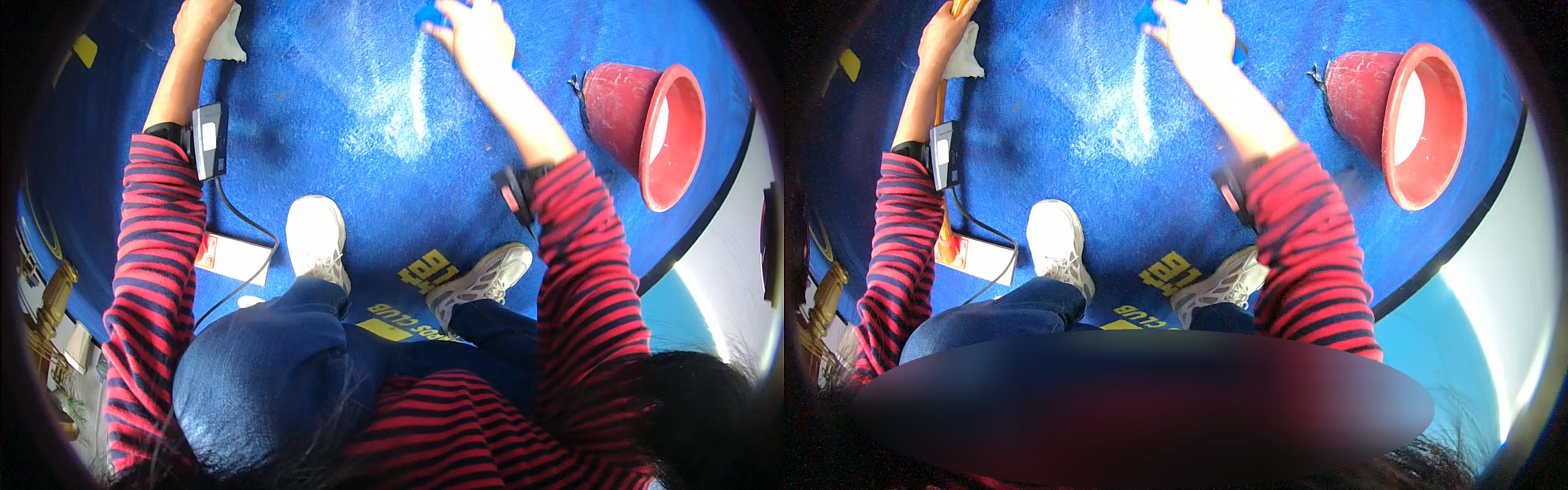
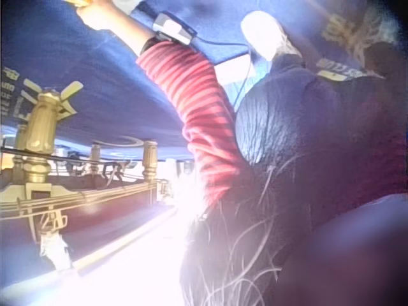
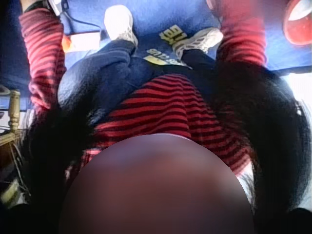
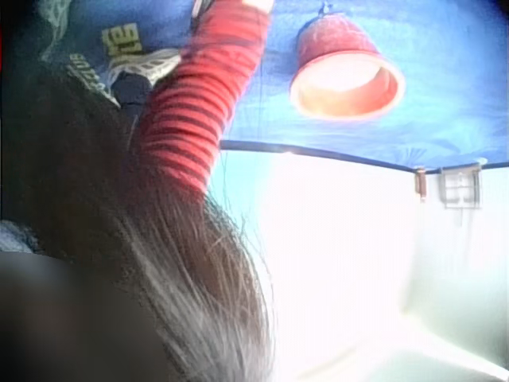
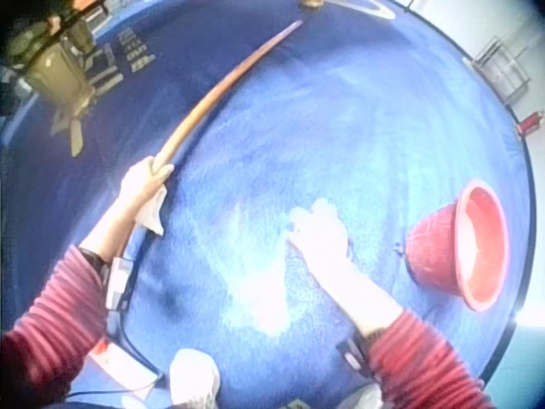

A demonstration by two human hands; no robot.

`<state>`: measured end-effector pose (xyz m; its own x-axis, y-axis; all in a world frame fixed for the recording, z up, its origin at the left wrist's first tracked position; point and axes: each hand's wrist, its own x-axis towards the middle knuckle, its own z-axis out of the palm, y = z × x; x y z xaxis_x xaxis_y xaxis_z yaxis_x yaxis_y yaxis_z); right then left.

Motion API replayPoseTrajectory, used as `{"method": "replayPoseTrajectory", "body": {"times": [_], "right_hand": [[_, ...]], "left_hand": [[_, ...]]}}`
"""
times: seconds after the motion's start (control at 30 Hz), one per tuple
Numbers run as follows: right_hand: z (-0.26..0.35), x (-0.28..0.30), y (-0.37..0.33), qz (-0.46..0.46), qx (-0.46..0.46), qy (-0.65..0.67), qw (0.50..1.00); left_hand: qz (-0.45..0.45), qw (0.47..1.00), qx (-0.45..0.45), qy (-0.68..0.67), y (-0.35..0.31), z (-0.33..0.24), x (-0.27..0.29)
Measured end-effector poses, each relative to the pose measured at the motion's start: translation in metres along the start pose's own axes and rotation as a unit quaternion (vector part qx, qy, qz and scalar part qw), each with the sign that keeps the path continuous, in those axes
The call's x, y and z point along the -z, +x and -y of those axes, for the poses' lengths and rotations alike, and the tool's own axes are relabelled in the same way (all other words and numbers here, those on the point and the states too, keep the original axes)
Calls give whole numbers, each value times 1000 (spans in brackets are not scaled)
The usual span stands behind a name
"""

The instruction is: The person uses a long-handled brush and a blue cloth to scrub a white mark off a blue carpet, dipping the cloth into a red bucket of water.

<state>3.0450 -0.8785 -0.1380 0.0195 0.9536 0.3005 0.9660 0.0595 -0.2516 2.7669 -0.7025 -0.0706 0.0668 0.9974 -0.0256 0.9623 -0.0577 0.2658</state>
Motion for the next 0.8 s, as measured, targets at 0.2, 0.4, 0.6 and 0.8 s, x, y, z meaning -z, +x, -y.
{"method": "replayPoseTrajectory", "body": {"times": [0.2, 0.4, 0.6, 0.8], "right_hand": [[17, 31, -23, 115, -21, 12, 993], [14, 34, -84, 143, 27, 48, 988], [-18, 11, 17, 9, -85, 9, 996], [46, 51, -73, 236, -30, 64, 969]], "left_hand": [[-15, 1000, -14, 18, -1, 5, 0], [5, 1000, -15, -6, -1, 3, 1], [-8, 1000, -15, 6, -1, 3, 0], [-19, 1000, -19, 6, -4, 6, 0]]}}
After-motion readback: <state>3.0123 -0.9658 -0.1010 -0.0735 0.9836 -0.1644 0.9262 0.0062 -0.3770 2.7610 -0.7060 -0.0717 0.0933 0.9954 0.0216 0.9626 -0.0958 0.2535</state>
